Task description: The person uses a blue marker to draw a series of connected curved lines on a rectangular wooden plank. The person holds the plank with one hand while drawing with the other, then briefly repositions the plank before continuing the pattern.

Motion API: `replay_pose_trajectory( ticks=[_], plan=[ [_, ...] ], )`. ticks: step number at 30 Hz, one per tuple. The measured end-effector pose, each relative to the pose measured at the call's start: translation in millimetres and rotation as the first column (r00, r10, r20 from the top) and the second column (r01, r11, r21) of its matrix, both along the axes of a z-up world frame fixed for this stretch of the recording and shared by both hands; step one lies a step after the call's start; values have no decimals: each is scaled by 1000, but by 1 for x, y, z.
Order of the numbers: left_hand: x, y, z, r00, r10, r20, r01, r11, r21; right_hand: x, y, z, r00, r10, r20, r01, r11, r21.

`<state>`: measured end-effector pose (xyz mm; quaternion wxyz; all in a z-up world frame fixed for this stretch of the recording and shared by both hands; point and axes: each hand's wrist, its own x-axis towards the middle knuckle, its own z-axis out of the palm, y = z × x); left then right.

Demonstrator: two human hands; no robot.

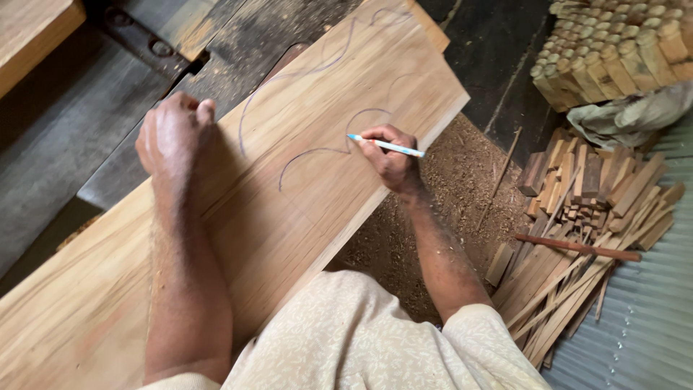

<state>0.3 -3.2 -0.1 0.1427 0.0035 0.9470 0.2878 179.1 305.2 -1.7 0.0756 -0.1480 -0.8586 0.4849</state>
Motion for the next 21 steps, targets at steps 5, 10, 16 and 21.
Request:
replay_pose_trajectory(
  ticks=[5, 10, 16, 21],
  plan=[
    [0, 1, 0, 1000, -9, -4, 9, 1000, -5, 0, 21, -14, 927, -353, -129, 312, 914, -260],
    [1, 1, 2, 1000, -8, 1, 8, 1000, -1, 3, 62, -17, 835, -525, -164, 415, 797, -439],
    [4, 3, 9, 1000, -14, 0, 14, 1000, -15, 2, 83, -12, 939, -321, -122, 282, 923, -260],
    [5, 7, 13, 999, -17, -30, 15, 998, -67, -18, 106, -5, 986, -161, -45, 157, 984, -81]
  ],
)
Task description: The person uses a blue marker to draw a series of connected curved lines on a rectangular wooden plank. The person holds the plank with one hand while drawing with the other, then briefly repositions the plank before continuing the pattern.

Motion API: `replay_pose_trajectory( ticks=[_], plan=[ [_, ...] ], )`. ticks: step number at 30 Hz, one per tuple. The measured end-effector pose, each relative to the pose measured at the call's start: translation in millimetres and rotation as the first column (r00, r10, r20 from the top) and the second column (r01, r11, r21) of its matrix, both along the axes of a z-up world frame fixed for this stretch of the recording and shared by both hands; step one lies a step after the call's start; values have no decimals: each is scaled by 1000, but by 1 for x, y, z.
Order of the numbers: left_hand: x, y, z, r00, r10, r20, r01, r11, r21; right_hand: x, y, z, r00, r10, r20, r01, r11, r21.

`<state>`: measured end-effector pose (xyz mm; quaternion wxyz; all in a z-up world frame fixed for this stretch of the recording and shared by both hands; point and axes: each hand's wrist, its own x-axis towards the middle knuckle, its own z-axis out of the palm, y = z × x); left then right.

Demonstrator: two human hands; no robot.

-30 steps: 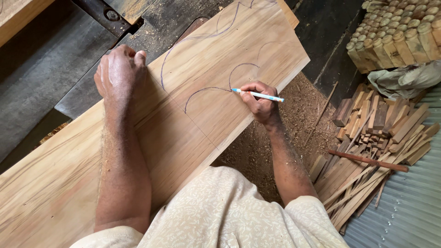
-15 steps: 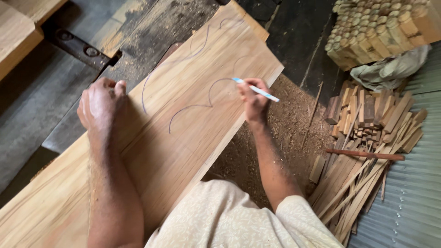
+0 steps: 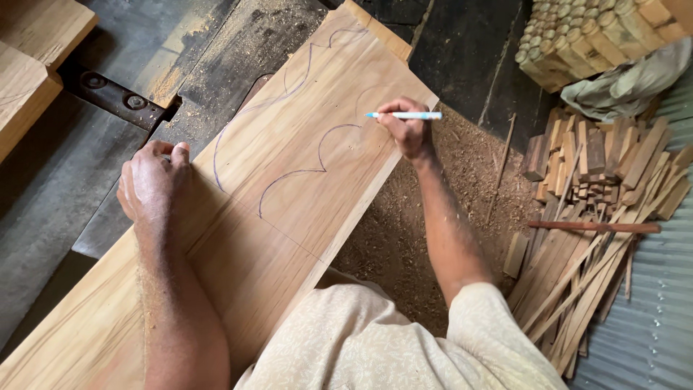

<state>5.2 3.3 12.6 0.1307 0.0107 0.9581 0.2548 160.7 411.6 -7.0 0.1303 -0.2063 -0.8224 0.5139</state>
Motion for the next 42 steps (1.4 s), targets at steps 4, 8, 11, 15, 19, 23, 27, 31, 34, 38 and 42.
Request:
replay_pose_trajectory(
  ticks=[4, 8, 11, 15, 19, 23, 27, 31, 34, 38, 42],
  plan=[
    [-1, 1, 2, 998, 30, 61, -31, 999, 22, -10, 10, 0, 985, 167, -30, -168, 985, -32],
    [-1, 1, 1, 998, 26, 60, -28, 999, 20, -7, 13, 4, 963, 268, -5, -268, 963, 6],
    [-1, 2, 1, 997, 42, 58, -42, 999, 2, -8, 11, 9, 958, 286, 1, -286, 958, -19],
    [-2, 3, 0, 998, 38, 50, -37, 999, -19, -7, 7, 16, 952, 305, 31, -305, 952, 14],
    [-2, 4, 0, 996, 41, 74, -40, 999, -18, -9, 6, 18, 955, 294, 35, -294, 956, 16],
    [-1, 4, 1, 997, 45, 68, -43, 999, -27, -10, 6, 15, 964, 263, 42, -264, 964, 19],
    [-1, 5, 2, 996, 55, 71, -53, 998, -37, -11, 7, 11, 963, 261, 74, -265, 962, 65],
    [-1, 5, 2, 997, 44, 70, -41, 998, -40, -11, 7, 8, 966, 254, 36, -256, 964, 74],
    [-1, 6, 3, 994, 67, 87, -63, 997, -52, -12, 7, 10, 958, 282, 50, -286, 954, 86],
    [-2, 6, 4, 993, 60, 104, -56, 997, -44, -13, 4, 8, 985, 166, 35, -168, 985, 36],
    [-2, 5, 4, 993, 52, 108, -48, 998, -42, -14, 4, 5, 978, 202, 42, -205, 977, 66]
  ],
)
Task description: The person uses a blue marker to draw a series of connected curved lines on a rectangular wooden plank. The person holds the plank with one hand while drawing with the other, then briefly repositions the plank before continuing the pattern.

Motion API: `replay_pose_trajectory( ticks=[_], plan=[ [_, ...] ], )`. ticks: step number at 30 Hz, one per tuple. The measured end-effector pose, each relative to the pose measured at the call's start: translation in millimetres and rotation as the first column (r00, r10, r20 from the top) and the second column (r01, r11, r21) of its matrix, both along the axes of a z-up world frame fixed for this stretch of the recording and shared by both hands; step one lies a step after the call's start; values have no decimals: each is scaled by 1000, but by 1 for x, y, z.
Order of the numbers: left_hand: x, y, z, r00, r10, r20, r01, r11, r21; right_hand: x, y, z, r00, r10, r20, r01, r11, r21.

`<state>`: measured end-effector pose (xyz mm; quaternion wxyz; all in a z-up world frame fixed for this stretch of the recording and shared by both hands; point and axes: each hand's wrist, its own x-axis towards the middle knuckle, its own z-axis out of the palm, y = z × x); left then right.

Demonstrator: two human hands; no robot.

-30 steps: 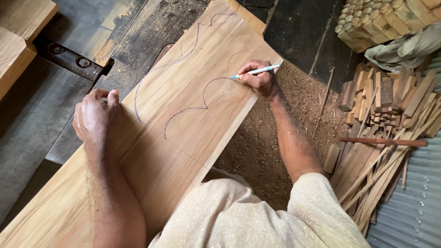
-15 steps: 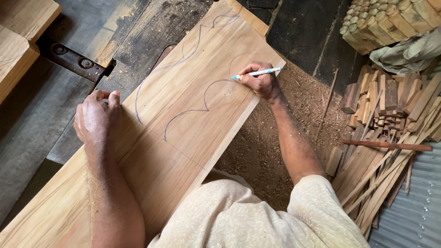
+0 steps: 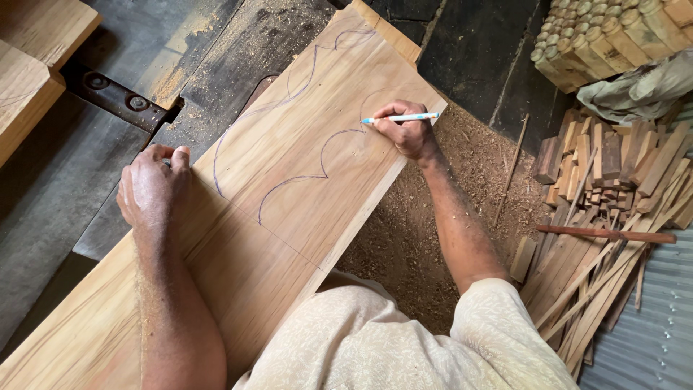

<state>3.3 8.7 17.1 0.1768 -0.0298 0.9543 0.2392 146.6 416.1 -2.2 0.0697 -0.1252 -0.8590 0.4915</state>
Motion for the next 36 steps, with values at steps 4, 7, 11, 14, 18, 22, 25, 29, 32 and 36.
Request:
replay_pose_trajectory(
  ticks=[4, 7, 11, 14, 18, 22, 25, 29, 32, 36],
  plan=[
    [1, 1, 1, 1000, 8, 2, -8, 1000, -4, -5, 0, -6, 997, -70, -38, 73, 995, 64],
    [1, 1, 3, 1000, 11, -15, -11, 1000, 11, -6, -1, -9, 993, -105, -56, 109, 990, 88],
    [2, -1, 2, 1000, 8, -11, -7, 1000, 22, -5, -1, -11, 991, 10, -134, -2, 998, 60],
    [2, 0, 3, 1000, 2, -16, -2, 1000, 17, -8, -2, -12, 985, -163, -51, 167, 982, 85],
    [2, 0, 3, 1000, 18, -23, -17, 999, 33, -9, -8, -15, 967, -204, -154, 215, 975, 62],
    [1, -2, -1, 999, -17, -42, 19, 999, 29, -9, -7, -16, 978, -203, -58, 207, 975, 85],
    [4, -4, -5, 996, -25, -90, 28, 999, 34, -8, -5, -18, 959, -258, -117, 263, 964, 27],
    [2, -2, -12, 968, -27, -250, 35, 999, 27, -9, -4, -20, 898, -378, -226, 328, 916, -230],
    [3, 7, -18, 910, -37, -412, 62, 997, 49, -7, -1, -21, 891, -398, -216, 337, 901, -272],
    [21, 29, -16, 748, -171, -642, 297, 950, 93, -7, 2, -24, 892, -385, -236, 342, 917, -204]
  ],
)
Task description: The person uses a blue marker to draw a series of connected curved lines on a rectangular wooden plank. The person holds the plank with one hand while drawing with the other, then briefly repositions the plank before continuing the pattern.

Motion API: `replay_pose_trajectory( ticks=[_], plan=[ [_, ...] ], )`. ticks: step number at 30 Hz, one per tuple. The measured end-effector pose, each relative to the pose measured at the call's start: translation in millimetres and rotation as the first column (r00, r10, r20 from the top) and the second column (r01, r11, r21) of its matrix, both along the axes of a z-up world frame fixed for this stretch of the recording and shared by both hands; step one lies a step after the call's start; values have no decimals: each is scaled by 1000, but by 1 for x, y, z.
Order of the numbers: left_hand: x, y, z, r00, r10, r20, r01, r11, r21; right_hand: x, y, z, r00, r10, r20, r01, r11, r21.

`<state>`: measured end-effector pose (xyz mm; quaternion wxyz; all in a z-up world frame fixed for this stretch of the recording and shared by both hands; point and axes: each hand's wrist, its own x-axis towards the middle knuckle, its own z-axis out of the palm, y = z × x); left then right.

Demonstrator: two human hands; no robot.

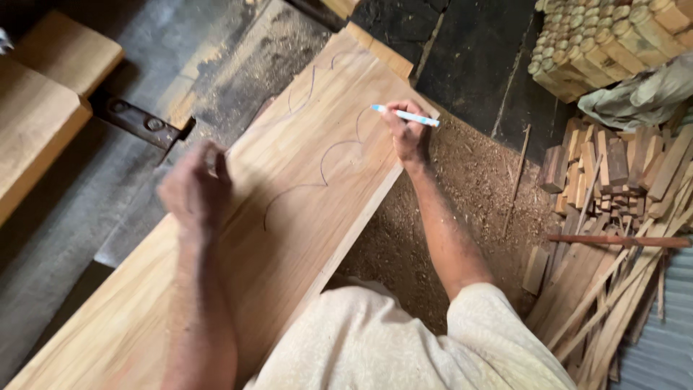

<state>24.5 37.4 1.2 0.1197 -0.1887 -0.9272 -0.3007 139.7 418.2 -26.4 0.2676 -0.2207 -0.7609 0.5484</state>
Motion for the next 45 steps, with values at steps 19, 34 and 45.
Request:
replay_pose_trajectory(
  ticks=[19, 34, 45],
  plan=[
    [128, 32, 39, 1000, 30, -8, -31, 969, -246, 17, 0, 22, 961, 161, 225, -209, 955, 211],
    [129, 45, 34, 981, 193, 7, -179, 922, -342, 6, 3, 20, 927, 321, 194, -374, 832, 409],
    [127, 43, 35, 981, 193, -4, -185, 930, -317, 9, 11, 13, 985, 30, 170, -93, 921, 377]
  ],
)
